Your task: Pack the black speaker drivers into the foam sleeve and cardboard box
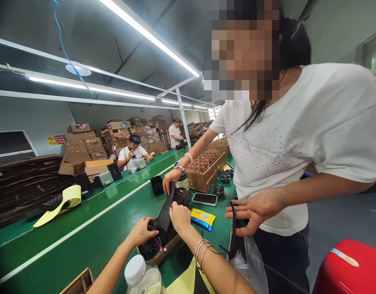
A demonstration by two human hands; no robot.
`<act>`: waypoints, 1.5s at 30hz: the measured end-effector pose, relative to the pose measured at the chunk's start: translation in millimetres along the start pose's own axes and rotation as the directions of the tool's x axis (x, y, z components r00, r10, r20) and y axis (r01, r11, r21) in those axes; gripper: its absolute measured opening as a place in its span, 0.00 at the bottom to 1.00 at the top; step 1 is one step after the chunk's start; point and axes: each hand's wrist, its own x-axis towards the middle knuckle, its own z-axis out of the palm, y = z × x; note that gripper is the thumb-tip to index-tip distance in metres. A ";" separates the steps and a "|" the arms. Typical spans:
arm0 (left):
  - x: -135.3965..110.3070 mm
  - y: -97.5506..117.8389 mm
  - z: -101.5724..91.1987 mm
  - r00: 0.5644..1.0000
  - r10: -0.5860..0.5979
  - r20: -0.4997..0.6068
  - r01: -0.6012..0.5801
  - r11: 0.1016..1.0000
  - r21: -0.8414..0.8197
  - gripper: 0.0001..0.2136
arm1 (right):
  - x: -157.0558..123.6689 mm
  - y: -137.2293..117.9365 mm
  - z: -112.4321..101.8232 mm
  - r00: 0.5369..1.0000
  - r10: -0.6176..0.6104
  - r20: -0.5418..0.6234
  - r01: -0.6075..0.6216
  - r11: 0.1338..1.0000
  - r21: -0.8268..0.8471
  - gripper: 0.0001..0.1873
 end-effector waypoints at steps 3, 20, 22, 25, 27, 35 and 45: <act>1.6 -0.4 -1.1 1.000 -0.020 -0.017 0.019 0.997 -0.077 0.14 | 2.4 -0.3 -3.5 0.999 -0.016 0.036 0.017 1.000 -0.021 0.09; -7.7 -22.1 16.2 0.958 -0.245 -0.151 0.125 0.828 -0.546 0.18 | -2.0 -27.6 11.4 0.979 0.039 0.200 -0.058 0.994 0.088 0.10; -9.4 -21.6 14.7 0.955 -0.258 -0.142 0.135 0.812 -0.568 0.18 | -2.3 -26.2 11.3 0.982 0.037 0.187 -0.055 0.994 0.090 0.09; -13.4 -21.7 12.6 0.947 -0.288 -0.140 0.152 0.788 -0.596 0.20 | -4.1 -23.2 10.8 0.988 0.034 0.150 -0.047 0.996 0.081 0.09; -15.6 -22.4 11.7 0.937 -0.317 -0.144 0.167 0.772 -0.613 0.22 | -5.7 -20.9 10.4 0.991 0.029 0.130 -0.040 0.996 0.082 0.09; -13.9 -23.4 5.4 0.904 -0.404 -0.138 0.223 0.722 -0.655 0.31 | -1.2 -16.2 14.6 0.995 0.030 0.095 -0.041 0.992 0.123 0.08; -16.4 -10.7 -3.6 0.863 -0.447 -0.237 0.169 0.696 -0.697 0.30 | 5.2 -16.9 15.5 0.989 -0.085 0.123 0.065 0.985 0.162 0.11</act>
